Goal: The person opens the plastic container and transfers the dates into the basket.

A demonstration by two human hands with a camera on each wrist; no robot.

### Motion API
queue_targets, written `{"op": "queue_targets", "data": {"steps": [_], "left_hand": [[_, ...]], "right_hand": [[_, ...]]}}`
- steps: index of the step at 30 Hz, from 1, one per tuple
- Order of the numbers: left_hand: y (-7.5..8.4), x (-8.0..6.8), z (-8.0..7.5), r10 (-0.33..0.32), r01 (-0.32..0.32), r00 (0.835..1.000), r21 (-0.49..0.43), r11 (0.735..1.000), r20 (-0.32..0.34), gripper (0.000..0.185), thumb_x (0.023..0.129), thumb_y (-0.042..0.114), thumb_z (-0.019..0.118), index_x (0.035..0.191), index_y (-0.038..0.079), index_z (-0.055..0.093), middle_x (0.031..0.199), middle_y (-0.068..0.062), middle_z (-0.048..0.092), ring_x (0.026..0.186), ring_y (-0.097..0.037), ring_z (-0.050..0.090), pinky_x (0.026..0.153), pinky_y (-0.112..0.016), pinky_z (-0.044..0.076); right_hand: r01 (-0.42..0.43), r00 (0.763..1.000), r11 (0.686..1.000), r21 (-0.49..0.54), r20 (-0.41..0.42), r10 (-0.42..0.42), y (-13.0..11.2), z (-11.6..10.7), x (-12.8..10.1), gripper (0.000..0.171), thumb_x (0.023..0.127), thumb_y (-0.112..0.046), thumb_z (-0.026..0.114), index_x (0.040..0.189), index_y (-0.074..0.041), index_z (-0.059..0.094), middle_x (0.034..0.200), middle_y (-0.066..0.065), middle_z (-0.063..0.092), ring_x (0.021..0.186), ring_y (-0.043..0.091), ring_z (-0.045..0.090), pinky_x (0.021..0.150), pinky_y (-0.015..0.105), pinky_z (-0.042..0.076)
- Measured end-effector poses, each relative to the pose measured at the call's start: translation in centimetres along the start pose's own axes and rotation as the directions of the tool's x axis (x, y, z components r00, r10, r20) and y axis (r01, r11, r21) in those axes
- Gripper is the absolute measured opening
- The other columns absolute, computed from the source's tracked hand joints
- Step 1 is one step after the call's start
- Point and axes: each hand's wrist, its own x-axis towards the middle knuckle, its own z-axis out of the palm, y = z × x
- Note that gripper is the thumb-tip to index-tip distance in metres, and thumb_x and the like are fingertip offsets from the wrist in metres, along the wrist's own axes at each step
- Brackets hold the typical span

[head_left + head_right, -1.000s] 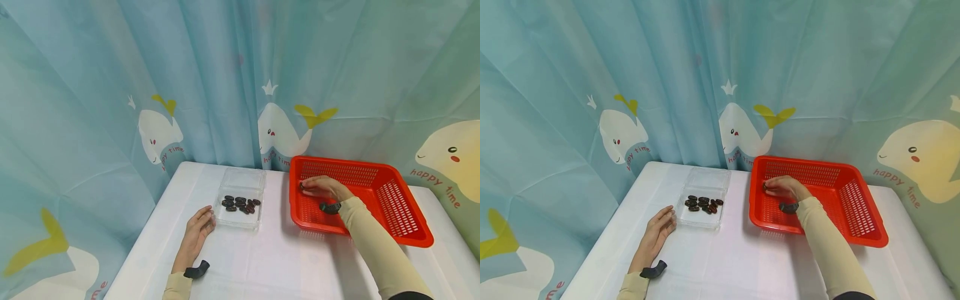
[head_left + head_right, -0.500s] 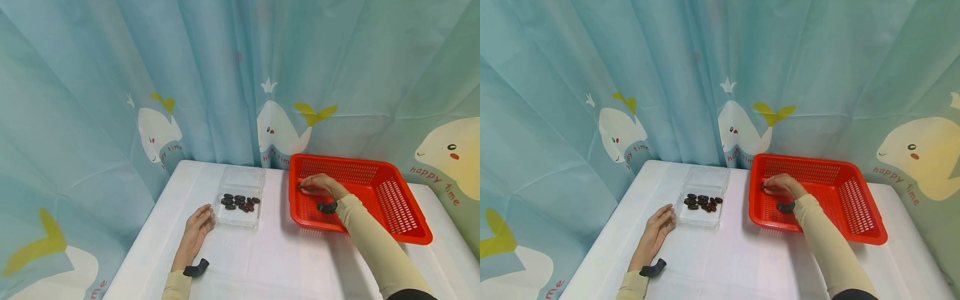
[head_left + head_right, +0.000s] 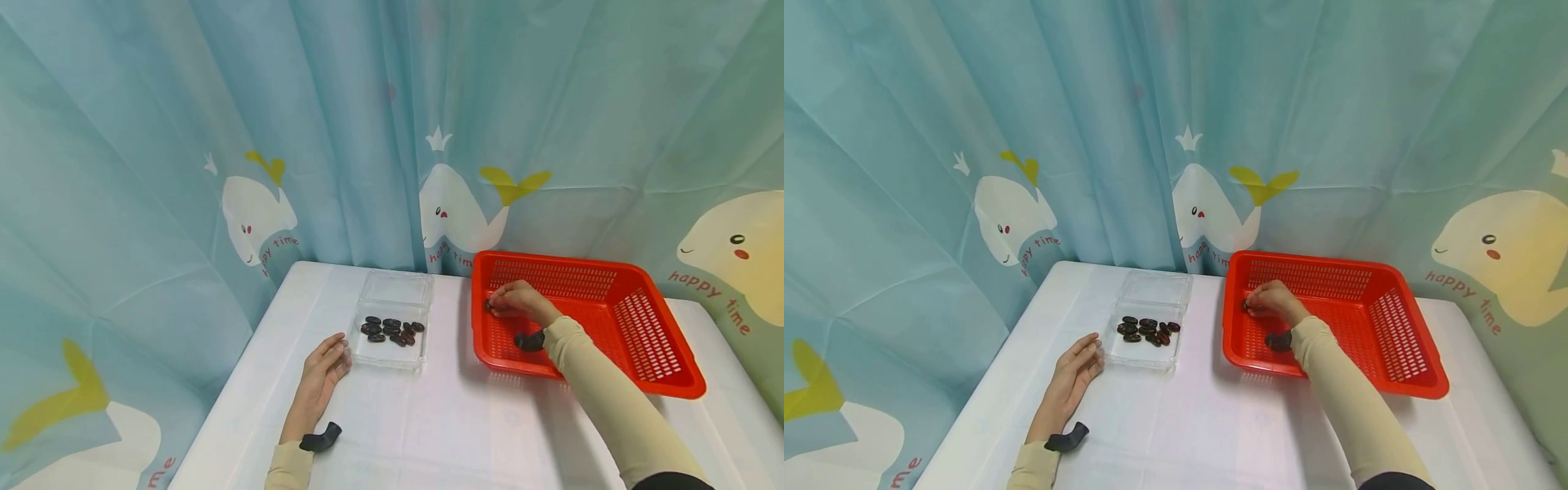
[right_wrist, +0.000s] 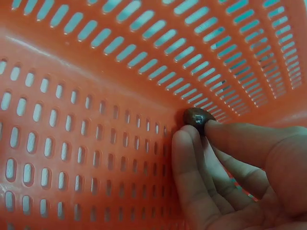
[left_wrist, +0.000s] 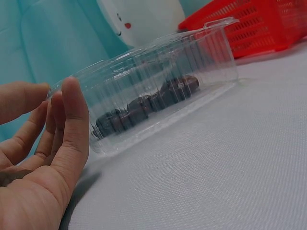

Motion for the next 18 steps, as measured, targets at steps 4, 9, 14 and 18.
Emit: {"op": "queue_targets", "data": {"steps": [4, 9, 14, 18], "left_hand": [[-0.06, 0.09, -0.11, -0.002, 0.002, 1.0, -0.004, 1.0, 0.004, 0.046, 0.107, 0.012, 0.058, 0.148, -0.003, 0.043, 0.118, 0.001, 0.057, 0.098, -0.008, 0.059, 0.086, -0.019, 0.057], [-0.16, 0.17, -0.22, -0.011, 0.011, 1.0, -0.008, 1.0, 0.003, 0.046, 0.107, 0.011, 0.057, 0.148, -0.003, 0.043, 0.117, 0.0, 0.057, 0.097, -0.008, 0.059, 0.086, -0.02, 0.057], [-0.11, 0.07, -0.25, -0.011, 0.011, 1.0, -0.012, 1.0, 0.005, 0.046, 0.107, 0.01, 0.057, 0.148, -0.004, 0.043, 0.117, 0.0, 0.057, 0.096, -0.008, 0.058, 0.086, -0.02, 0.057], [-0.06, 0.1, -0.24, -0.006, 0.006, 1.0, -0.016, 1.0, 0.012, 0.045, 0.107, 0.01, 0.056, 0.147, -0.004, 0.043, 0.116, 0.0, 0.057, 0.096, -0.008, 0.058, 0.085, -0.019, 0.057]], "right_hand": [[0.026, 1.0, 0.998, -0.061, -0.016, -0.027, -0.01, 0.16, 0.03, 0.029, 0.103, -0.003, 0.059, 0.123, 0.018, 0.063, 0.104, 0.018, 0.075, 0.087, 0.018, 0.072, 0.085, 0.036, 0.066], [0.017, 0.999, 0.996, -0.083, -0.037, -0.02, -0.28, 0.24, -0.01, 0.028, 0.102, -0.002, 0.06, 0.122, 0.017, 0.064, 0.108, 0.023, 0.074, 0.089, 0.02, 0.073, 0.089, 0.04, 0.065], [0.02, 0.999, 0.995, -0.096, -0.046, -0.024, -0.41, 0.26, -0.22, 0.028, 0.102, -0.001, 0.06, 0.122, 0.017, 0.064, 0.107, 0.022, 0.075, 0.09, 0.021, 0.073, 0.091, 0.042, 0.064], [0.04, 0.998, 0.994, -0.106, -0.04, -0.045, -0.54, 0.03, -0.56, 0.027, 0.102, 0.0, 0.059, 0.122, 0.017, 0.064, 0.11, 0.022, 0.074, 0.093, 0.022, 0.072, 0.093, 0.043, 0.063]]}}
